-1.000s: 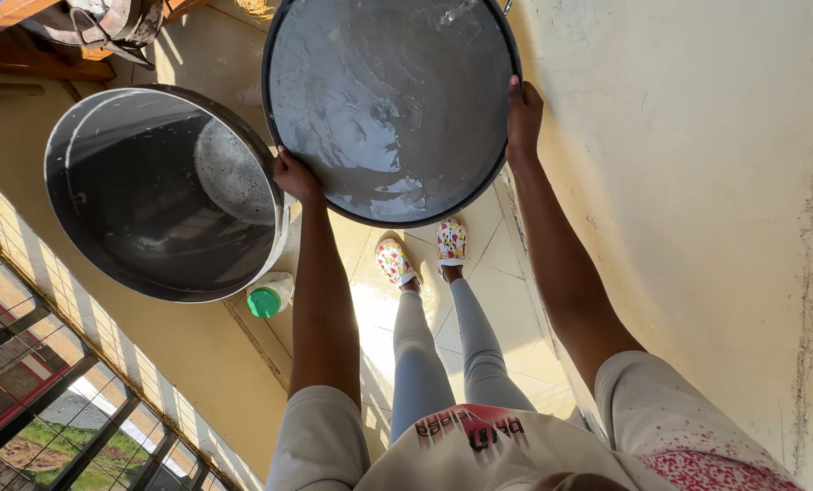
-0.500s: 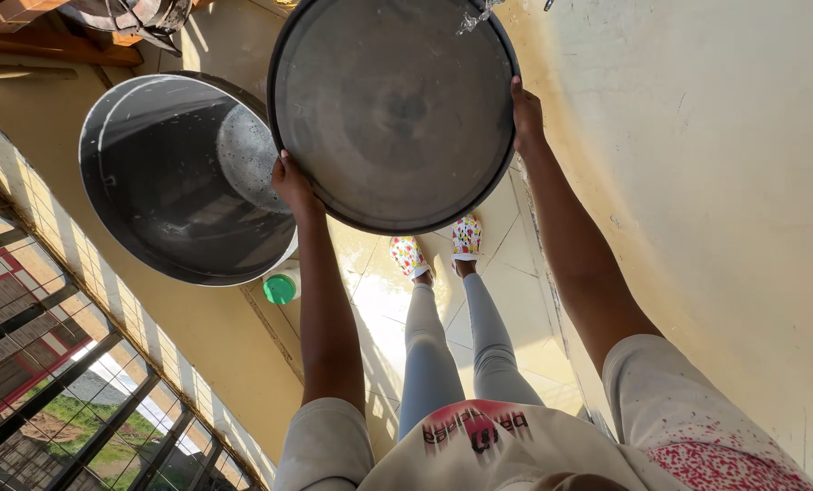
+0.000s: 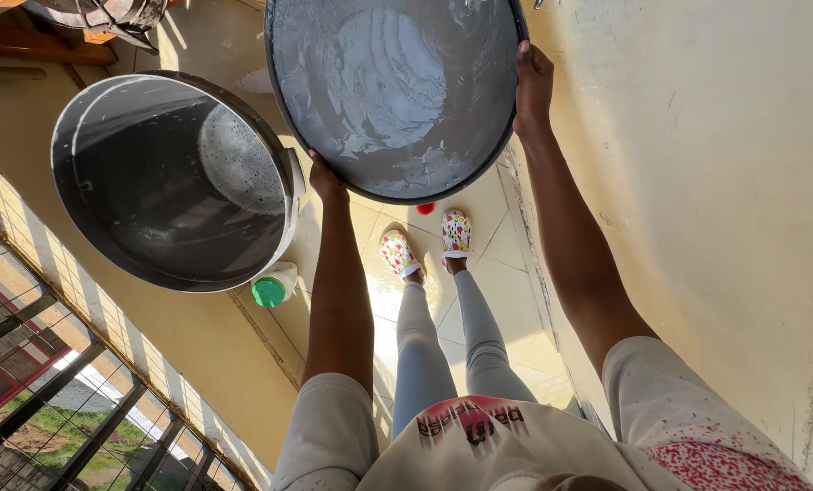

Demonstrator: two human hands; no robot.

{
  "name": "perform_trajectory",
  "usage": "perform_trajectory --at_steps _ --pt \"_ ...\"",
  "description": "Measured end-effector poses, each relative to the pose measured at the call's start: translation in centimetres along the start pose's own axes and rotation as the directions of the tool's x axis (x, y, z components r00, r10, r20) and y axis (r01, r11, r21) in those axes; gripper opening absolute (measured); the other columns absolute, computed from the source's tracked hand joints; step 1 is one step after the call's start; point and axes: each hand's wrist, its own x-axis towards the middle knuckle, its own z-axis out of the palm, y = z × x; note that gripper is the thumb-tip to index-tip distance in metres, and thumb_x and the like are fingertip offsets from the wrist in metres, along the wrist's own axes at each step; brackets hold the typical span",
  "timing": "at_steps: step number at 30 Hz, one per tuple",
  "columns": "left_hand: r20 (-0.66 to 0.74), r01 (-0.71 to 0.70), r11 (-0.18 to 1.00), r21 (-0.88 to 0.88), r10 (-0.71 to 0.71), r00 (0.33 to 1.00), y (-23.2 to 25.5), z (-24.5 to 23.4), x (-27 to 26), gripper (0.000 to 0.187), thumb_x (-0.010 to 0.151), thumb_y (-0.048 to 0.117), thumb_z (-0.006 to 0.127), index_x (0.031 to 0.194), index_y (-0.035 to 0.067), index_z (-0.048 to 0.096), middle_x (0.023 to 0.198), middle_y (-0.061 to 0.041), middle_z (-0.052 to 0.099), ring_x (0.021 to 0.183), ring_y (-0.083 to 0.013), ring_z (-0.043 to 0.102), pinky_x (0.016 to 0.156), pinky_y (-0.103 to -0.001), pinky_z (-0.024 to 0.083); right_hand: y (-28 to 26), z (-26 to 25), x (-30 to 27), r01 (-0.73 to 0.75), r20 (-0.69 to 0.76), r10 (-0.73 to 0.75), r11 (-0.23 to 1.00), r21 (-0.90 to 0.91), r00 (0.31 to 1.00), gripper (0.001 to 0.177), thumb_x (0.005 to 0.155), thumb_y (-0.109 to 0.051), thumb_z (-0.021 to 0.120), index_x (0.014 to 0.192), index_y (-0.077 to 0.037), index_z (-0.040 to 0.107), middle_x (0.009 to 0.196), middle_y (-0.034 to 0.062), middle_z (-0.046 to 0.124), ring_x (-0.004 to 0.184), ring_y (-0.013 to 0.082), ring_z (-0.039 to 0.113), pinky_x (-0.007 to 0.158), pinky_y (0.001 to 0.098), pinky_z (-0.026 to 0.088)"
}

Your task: The person is cleaning a large grey plastic bucket and its black lid using water from a tap and a brush.

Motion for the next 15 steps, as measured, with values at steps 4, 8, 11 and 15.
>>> perform_trajectory --at_steps 4,8,11,15 --pt "-0.167 -0.056 0.997 -0.058 0.045 0.985 -1.5 2.9 -0.8 0.060 0.101 0.049 0.057 0.124 -0.006 0.064 0.120 -0.013 0.069 0.105 -0.0257 0.064 0.094 -0.040 0.053 2.5 1.1 1.8 0.125 0.027 -0.135 0.962 0.242 0.990 0.044 0.108 -0.044 0.058 0.082 -0.009 0.050 0.082 -0.0068 0.048 0.078 0.0070 0.043 0.084 0.0284 0.044" --pt "0.153 -0.197 0.900 -0.390 0.274 0.949 -1.8 3.7 1.8 0.066 0.105 0.050 0.057 0.144 -0.003 0.052 0.145 -0.013 0.058 0.130 -0.0268 0.056 0.113 -0.042 0.045 10.4 -0.6 6.7 0.214 -0.034 -0.214 0.929 0.302 0.976 0.046 0.111 -0.044 0.060 0.081 -0.014 0.041 0.079 -0.0083 0.037 0.079 0.0084 0.036 0.086 0.0276 0.038" --pt "0.190 -0.045 0.863 -0.503 0.162 0.968 0.0 3.4 2.5 0.070 0.107 0.051 0.052 0.156 0.003 0.040 0.154 -0.012 0.050 0.133 -0.0283 0.051 0.115 -0.045 0.041 9.9 0.7 7.1 0.207 -0.043 -0.205 0.916 0.343 0.978 0.042 0.112 -0.043 0.061 0.086 -0.013 0.047 0.084 -0.0080 0.042 0.087 0.0087 0.041 0.096 0.0252 0.036" --pt "-0.005 -0.099 0.847 -0.522 0.113 0.994 2.4 4.9 2.6 0.083 0.101 0.064 0.041 0.157 0.003 0.036 0.154 -0.014 0.047 0.135 -0.0350 0.050 0.115 -0.048 0.041 6.0 3.2 6.5 0.202 0.043 -0.221 0.944 0.260 0.974 0.033 0.109 -0.043 0.054 0.099 -0.012 0.061 0.091 -0.0084 0.054 0.090 0.0054 0.048 0.091 0.0252 0.039"
